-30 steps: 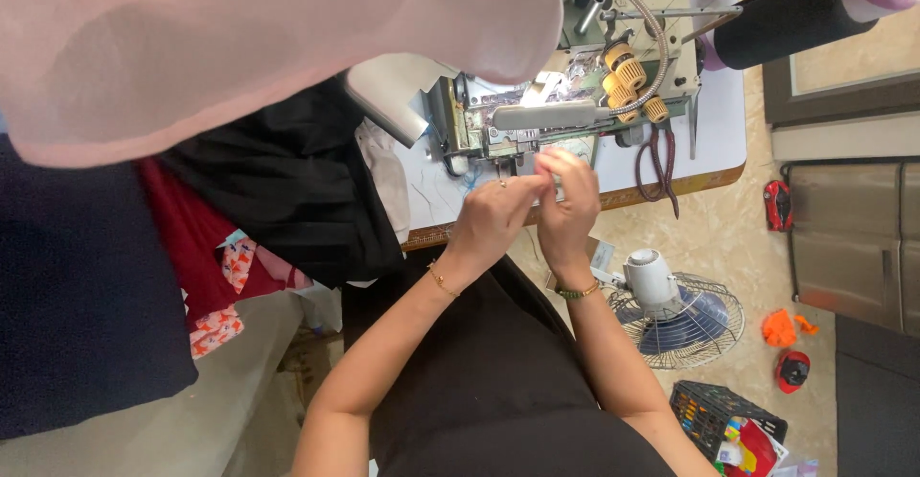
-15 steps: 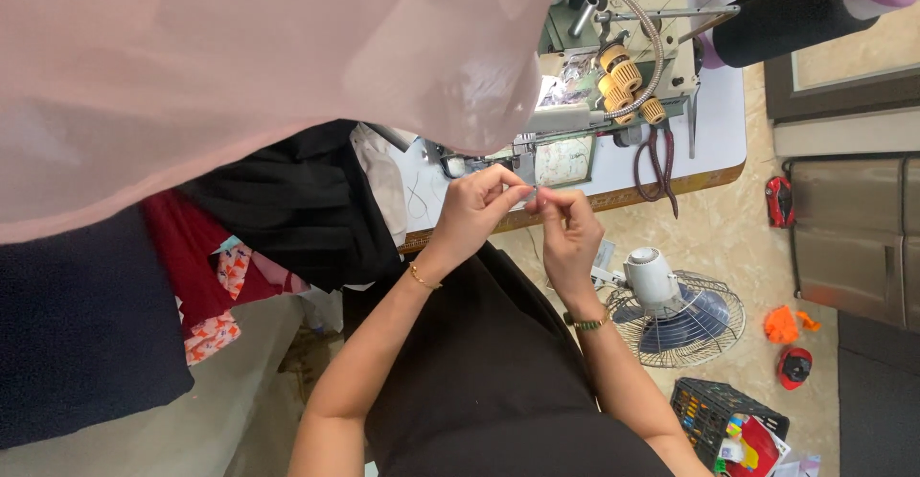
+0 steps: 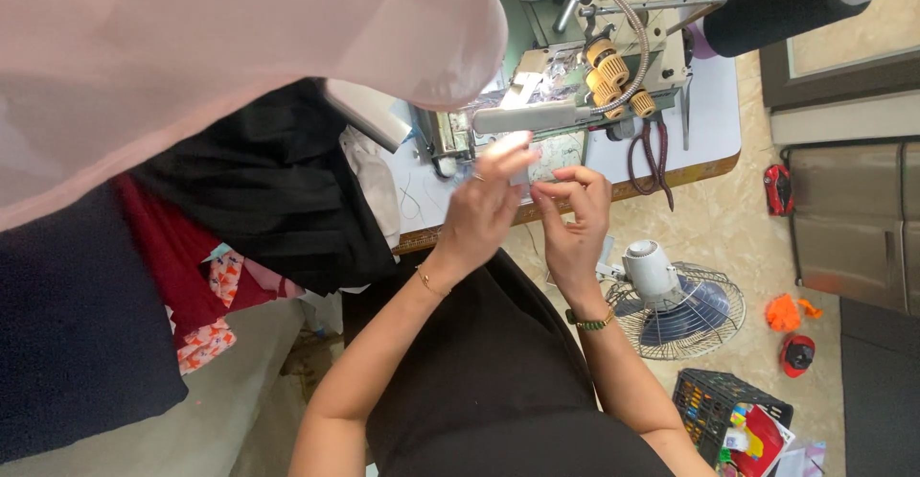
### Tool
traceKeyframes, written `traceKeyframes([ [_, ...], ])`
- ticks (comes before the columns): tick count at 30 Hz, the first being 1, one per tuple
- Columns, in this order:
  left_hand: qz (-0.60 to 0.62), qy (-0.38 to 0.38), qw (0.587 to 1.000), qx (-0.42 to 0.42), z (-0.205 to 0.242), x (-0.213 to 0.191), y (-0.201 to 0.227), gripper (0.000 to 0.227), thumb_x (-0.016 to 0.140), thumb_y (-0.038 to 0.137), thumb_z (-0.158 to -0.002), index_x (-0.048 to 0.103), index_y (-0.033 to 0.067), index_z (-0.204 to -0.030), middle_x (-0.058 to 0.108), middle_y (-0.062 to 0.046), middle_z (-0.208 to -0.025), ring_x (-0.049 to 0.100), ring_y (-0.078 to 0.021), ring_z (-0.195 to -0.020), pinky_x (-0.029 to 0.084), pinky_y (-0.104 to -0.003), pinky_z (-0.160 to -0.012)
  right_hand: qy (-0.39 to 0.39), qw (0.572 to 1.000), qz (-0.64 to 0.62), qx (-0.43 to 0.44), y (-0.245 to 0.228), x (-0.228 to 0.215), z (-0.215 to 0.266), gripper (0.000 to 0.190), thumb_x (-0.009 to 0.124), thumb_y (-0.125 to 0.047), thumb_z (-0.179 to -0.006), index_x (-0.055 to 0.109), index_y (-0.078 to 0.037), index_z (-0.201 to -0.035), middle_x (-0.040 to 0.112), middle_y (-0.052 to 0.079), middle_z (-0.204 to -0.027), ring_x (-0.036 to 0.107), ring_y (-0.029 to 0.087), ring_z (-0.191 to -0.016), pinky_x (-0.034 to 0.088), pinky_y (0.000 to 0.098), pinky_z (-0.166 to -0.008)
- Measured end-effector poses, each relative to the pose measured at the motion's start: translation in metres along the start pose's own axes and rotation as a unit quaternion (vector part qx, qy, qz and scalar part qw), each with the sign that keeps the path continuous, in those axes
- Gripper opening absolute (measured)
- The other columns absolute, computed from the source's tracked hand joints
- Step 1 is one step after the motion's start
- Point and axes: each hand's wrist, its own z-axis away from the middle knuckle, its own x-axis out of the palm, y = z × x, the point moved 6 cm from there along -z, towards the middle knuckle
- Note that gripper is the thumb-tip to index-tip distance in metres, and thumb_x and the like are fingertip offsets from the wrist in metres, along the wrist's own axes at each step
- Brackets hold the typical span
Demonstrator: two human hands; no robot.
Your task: The person uses a screwdriver to adjust components on the sewing machine, then uses pliers to manipulate parts near the needle area. The person also uses scissors to cut threads and adjusts the thread path on the machine.
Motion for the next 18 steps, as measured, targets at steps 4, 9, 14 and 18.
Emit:
traceKeyframes([
  [4,0.1,-0.062,0.993,0.011,0.005,0.025,-0.009,0.036,0.056,0.007,-0.106,0.057,0.0096,-0.142,0.063,-0.016,-0.137,0.072,-0.0251,-0.11,0.059,-0.034,-0.088,0.005,0.998,0.061,-0.032,0.005,-0.003,0.001,0.011,0.075,-0.002,-0.089,0.073,-0.004,-0.099,0.055,0.01,-0.115,0.047,0.024,-0.11,0.04,0.0338,-0.097],
  [9,0.124,-0.113,0.974,-0.155,0.0,0.047,-0.039,0.026,0.067,0.01,-0.102,0.069,0.0052,-0.128,0.061,-0.014,-0.091,0.058,-0.0154,-0.08,0.045,-0.03,-0.068,0.007,0.998,-0.029,0.051,0.056,-0.005,0.003,0.004,0.073,-0.002,-0.095,0.071,-0.004,-0.098,0.055,0.004,-0.108,0.051,0.017,-0.107,0.042,0.0276,-0.093],
  [14,0.147,-0.061,0.973,-0.169,-0.001,0.054,-0.053,0.019,0.072,0.011,-0.095,0.076,0.0039,-0.113,0.062,-0.005,-0.081,0.051,-0.0075,-0.068,0.042,-0.025,-0.059,0.0,0.963,-0.209,0.168,0.088,0.0,0.005,0.006,0.071,-0.006,-0.099,0.067,-0.003,-0.096,0.055,-0.001,-0.102,0.05,0.006,-0.089,0.042,0.0207,-0.079],
  [18,0.111,0.001,0.985,-0.132,-0.003,0.051,-0.055,0.011,0.073,0.011,-0.094,0.076,0.0023,-0.1,0.066,-0.003,-0.082,0.057,-0.0082,-0.069,0.048,-0.026,-0.061,-0.021,0.943,-0.271,0.194,0.092,0.006,0.001,0.008,0.071,-0.007,-0.1,0.068,0.0,-0.097,0.055,-0.002,-0.099,0.052,0.004,-0.087,0.044,0.0198,-0.079],
])
